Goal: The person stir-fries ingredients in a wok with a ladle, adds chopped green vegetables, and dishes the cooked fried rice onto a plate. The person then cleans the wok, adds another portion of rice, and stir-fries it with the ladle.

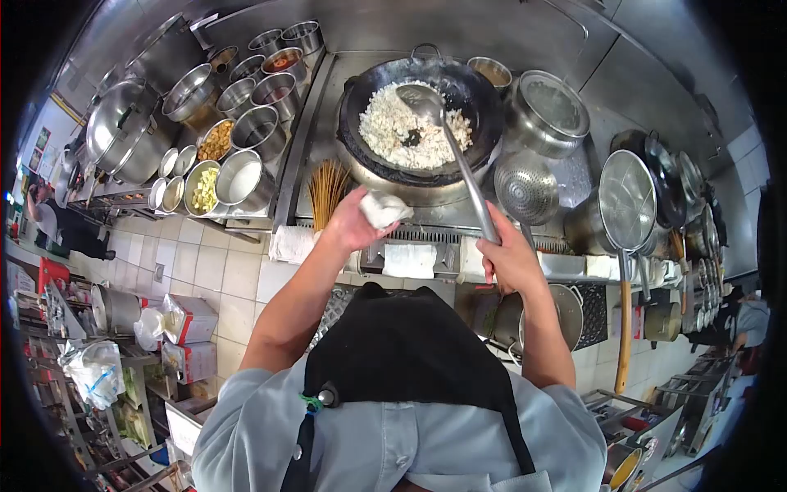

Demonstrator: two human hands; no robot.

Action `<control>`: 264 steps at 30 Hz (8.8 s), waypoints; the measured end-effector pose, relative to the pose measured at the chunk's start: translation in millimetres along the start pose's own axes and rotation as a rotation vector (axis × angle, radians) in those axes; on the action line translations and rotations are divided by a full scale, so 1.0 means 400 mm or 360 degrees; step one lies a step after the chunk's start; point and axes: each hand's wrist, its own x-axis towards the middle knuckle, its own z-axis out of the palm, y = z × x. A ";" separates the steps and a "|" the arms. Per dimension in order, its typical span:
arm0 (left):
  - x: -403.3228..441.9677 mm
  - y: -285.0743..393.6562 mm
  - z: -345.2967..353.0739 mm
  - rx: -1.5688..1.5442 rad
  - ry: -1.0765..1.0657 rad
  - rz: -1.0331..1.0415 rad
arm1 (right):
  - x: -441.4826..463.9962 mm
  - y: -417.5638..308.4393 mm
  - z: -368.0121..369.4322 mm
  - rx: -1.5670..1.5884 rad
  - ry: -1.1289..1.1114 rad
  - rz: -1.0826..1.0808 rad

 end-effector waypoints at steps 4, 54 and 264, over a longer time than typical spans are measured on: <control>0.160 0.022 0.041 0.0097 -0.0066 -0.0103 | 0.030 -0.050 0.036 0.0512 0.0129 -0.0208; -0.121 -0.326 -0.092 0.0630 0.0155 0.0505 | -0.079 0.082 0.091 0.0116 0.0229 0.0079; 0.103 -0.071 0.171 0.0241 0.0351 0.0327 | -0.051 -0.070 -0.130 -0.0982 0.0003 0.0302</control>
